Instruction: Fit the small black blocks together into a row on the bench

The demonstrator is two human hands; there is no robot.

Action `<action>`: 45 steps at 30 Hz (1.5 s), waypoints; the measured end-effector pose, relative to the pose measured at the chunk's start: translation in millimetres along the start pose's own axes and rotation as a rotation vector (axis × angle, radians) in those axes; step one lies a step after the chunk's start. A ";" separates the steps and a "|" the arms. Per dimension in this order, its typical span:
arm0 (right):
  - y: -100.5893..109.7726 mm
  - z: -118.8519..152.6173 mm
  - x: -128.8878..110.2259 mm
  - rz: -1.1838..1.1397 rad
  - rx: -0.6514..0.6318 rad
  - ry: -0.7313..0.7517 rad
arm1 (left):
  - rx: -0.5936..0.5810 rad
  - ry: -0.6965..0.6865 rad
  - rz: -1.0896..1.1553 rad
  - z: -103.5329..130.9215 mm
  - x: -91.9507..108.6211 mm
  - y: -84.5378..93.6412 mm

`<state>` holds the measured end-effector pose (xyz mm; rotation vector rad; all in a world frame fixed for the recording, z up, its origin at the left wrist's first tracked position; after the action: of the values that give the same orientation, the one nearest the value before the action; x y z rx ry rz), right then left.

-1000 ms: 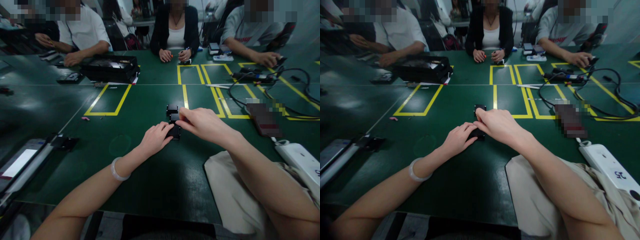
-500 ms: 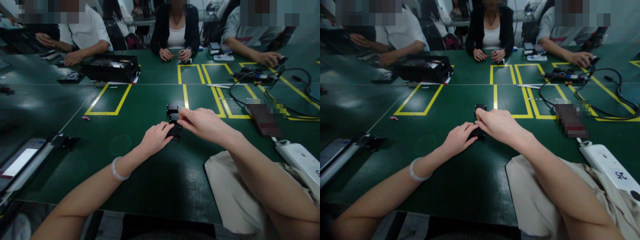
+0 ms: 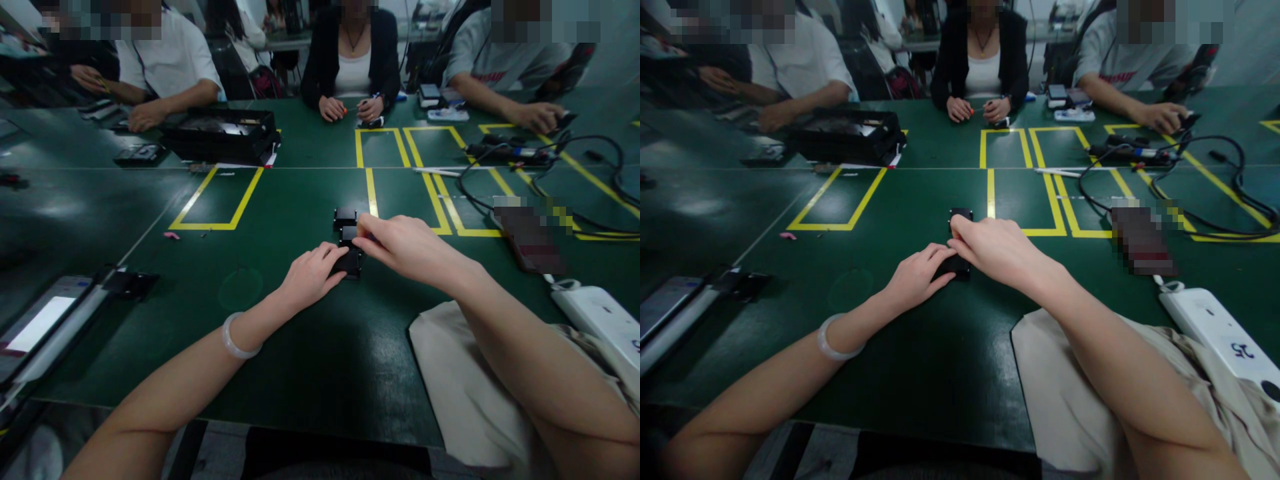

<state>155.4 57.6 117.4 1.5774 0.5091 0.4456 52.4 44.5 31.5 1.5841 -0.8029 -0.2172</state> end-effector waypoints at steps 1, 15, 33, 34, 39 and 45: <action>0.0 -0.1 0.1 -0.004 0.003 0.001 | -0.002 0.000 0.022 0.0 -1.1 -0.3; 0.5 -0.8 -1.4 -0.016 0.014 0.020 | -0.043 -0.016 0.413 -4.8 -23.1 -4.4; -0.5 -1.5 -1.2 -0.044 0.036 0.017 | -0.055 -0.038 0.476 -7.2 -27.3 -6.7; -0.7 -1.5 -1.2 -0.044 0.034 0.019 | -0.056 -0.038 0.476 -7.2 -27.4 -6.8; -3.1 -2.2 1.8 -0.022 0.016 0.011 | -0.061 -0.043 0.485 -6.6 -28.3 -8.1; -3.6 -1.9 3.8 -0.051 0.027 -0.001 | -0.055 -0.049 0.496 -5.7 -28.8 -8.3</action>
<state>157.3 61.5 113.9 1.5867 0.5557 0.4005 37.5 66.2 16.1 1.2859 -1.1884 0.0815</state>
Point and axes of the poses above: each hand's wrist, its own z-axis away from the middle knuckle, its own y-axis out of the back of the hand, x = y × z, the point moved 9 cm from there along -z, towards the middle knuckle, and after that the axes turned 7 degrees about z, right-handed, at the moved point
